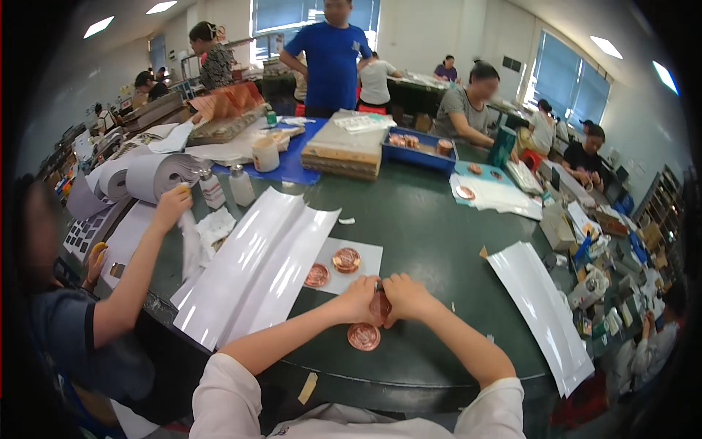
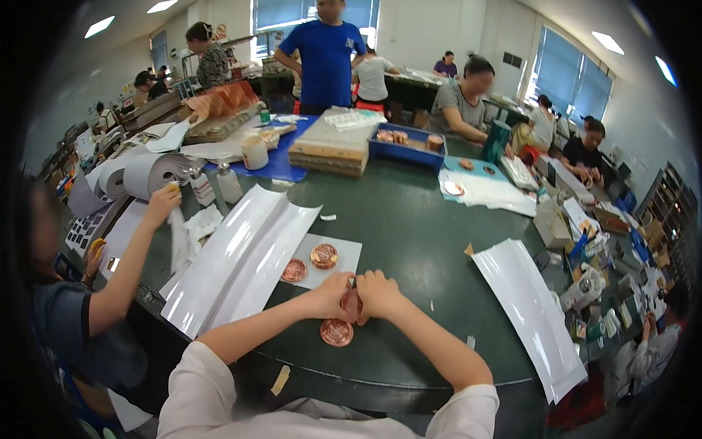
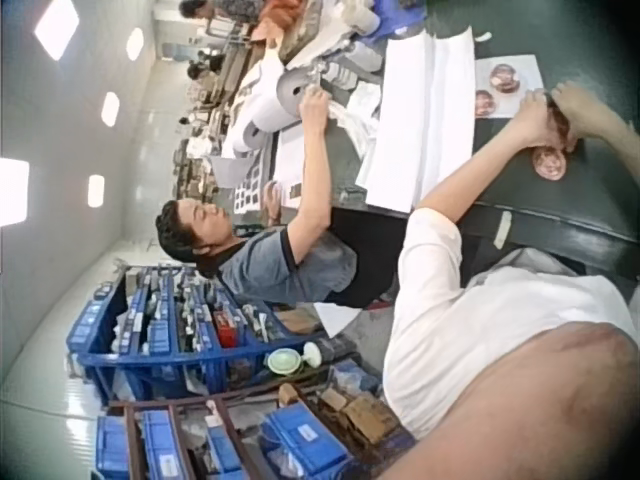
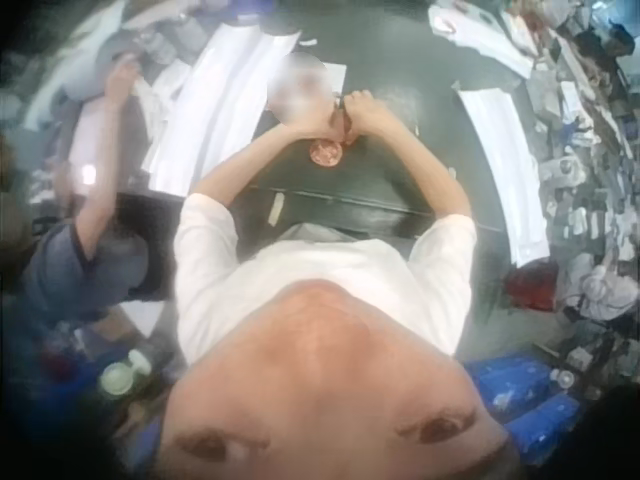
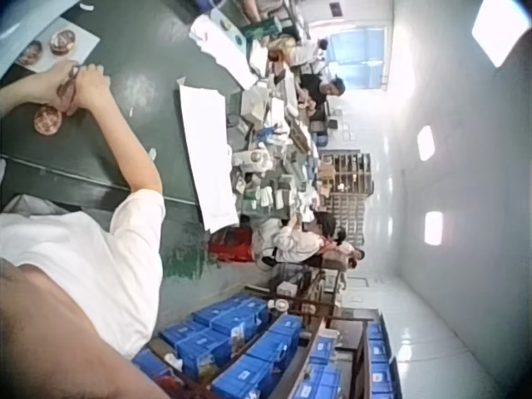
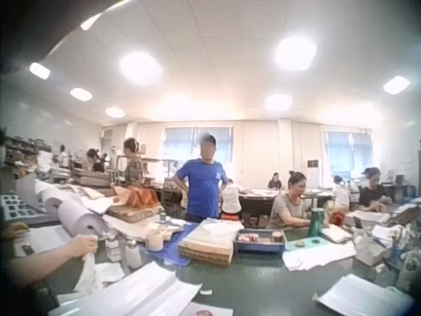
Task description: The person peels protective films from circular metallic discs by hand, folds paper sheets, and stacks the discs on the table.
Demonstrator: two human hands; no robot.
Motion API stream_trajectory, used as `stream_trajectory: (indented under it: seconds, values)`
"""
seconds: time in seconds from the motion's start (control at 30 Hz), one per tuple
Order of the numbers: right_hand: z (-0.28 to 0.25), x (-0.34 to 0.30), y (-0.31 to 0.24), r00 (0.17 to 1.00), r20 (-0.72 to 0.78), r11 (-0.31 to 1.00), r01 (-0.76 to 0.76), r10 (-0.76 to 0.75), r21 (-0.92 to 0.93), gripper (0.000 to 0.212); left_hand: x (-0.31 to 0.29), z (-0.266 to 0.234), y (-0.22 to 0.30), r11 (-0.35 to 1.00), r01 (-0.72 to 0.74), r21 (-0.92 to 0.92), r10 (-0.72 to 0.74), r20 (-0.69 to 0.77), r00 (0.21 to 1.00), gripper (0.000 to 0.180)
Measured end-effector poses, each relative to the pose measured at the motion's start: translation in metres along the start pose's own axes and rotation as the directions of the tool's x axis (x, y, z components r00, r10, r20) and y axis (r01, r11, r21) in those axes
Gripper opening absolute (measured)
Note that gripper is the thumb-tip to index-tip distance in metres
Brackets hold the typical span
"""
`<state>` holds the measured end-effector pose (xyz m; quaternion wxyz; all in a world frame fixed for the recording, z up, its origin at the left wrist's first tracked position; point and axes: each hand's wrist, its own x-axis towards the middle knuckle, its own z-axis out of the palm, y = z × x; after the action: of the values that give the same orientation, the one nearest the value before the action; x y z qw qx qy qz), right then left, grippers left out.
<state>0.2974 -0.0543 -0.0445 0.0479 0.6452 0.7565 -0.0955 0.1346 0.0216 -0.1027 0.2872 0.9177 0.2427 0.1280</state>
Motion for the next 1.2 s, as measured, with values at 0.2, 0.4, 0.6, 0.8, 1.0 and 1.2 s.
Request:
stream_trajectory:
  seconds: [0.2, 0.4, 0.6, 0.8, 1.0, 1.2]
  values:
    - [-0.007, 0.004, -0.001, 0.995, 0.085, 0.997, -0.062, 0.057, 0.054, 0.088, 0.004, -0.007, 0.009, 0.999, 0.043, -0.025, -0.04, 0.108, 0.993, 0.098]
    - [-0.002, 0.001, 0.003, 0.997, -0.031, 0.994, -0.064, 0.067, 0.089, 0.081, -0.001, -0.009, 0.017, 0.998, 0.069, -0.002, -0.069, 0.064, 0.996, 0.084]
    - [0.003, 0.004, 0.005, 0.994, 0.057, 0.962, -0.101, 0.089, 0.253, 0.074, -0.002, -0.017, 0.023, 0.989, 0.118, 0.083, -0.123, 0.059, 0.991, 0.064]
    - [0.003, -0.014, 0.0, 0.986, -0.132, 0.954, -0.058, 0.101, 0.294, 0.059, -0.011, -0.018, 0.037, 0.985, 0.029, 0.173, -0.001, -0.161, 0.987, 0.056]
    - [0.006, -0.03, 0.002, 0.931, -0.295, 0.878, -0.053, 0.216, 0.476, 0.052, -0.014, -0.007, 0.033, 0.994, 0.05, 0.097, -0.034, -0.165, 0.986, 0.066]
    - [0.029, -0.037, -0.002, 0.887, -0.383, 0.711, 0.094, 0.258, 0.697, 0.046, -0.013, 0.008, 0.035, 0.995, -0.025, -0.094, 0.001, -0.249, 0.969, 0.082]
